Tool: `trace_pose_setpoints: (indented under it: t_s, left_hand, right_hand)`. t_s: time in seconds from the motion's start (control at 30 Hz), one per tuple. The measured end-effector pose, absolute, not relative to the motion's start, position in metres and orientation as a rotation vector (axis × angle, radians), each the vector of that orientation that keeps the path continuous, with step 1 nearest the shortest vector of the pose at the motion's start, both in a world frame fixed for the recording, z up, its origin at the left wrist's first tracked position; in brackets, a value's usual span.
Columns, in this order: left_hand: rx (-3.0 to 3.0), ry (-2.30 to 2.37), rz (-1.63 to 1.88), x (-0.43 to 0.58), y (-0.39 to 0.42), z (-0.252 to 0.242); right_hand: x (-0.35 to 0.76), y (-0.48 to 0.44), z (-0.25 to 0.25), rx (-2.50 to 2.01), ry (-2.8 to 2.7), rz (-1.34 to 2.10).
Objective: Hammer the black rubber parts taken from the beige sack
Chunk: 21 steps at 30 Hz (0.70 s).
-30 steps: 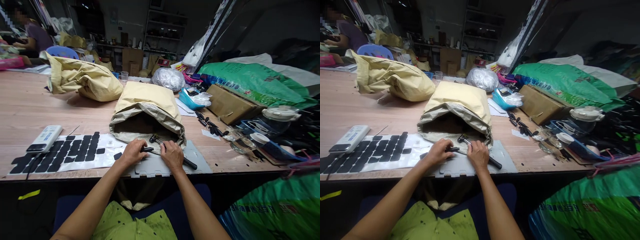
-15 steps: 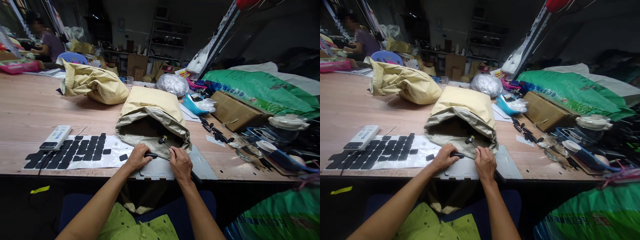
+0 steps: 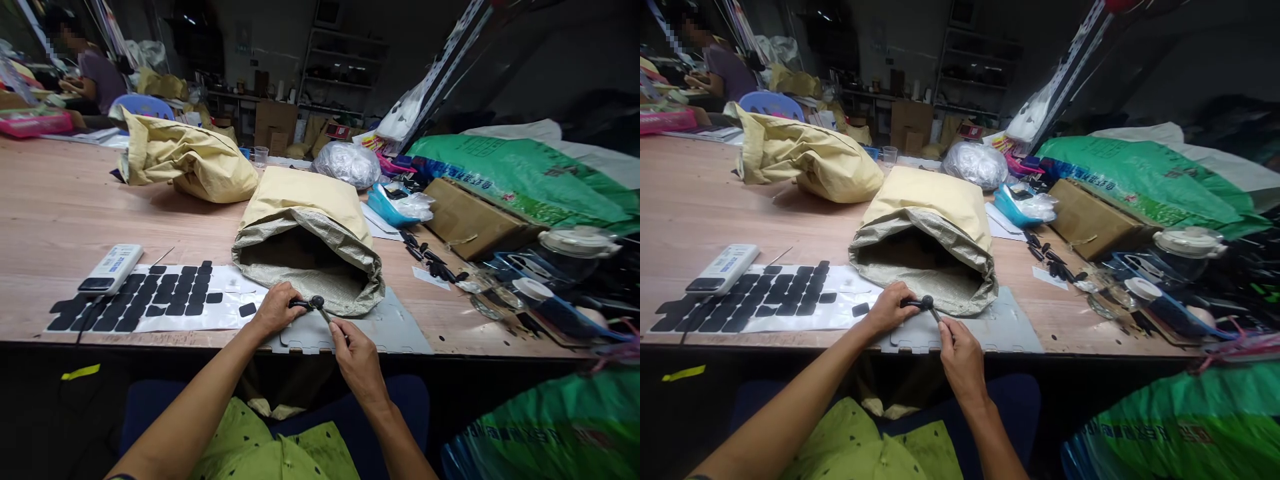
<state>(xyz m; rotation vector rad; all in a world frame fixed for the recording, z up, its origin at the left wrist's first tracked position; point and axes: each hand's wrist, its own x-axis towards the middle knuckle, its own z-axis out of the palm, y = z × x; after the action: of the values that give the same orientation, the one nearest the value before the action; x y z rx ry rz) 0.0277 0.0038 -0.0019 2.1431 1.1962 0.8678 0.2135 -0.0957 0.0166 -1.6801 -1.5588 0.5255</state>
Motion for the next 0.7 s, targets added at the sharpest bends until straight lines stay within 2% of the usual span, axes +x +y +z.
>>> trace_pose_setpoints:
  t_s: [0.5,0.7]
  left_hand:
    - [2.136,1.209,0.78,0.027,0.003,0.003]
    - [2.121,1.228,0.792,0.028,0.002,0.004]
  right_hand:
    - [0.2,-0.085,0.027,-1.707,-1.652,0.588]
    - [0.216,-0.056,0.042,-1.829,-1.667,0.326]
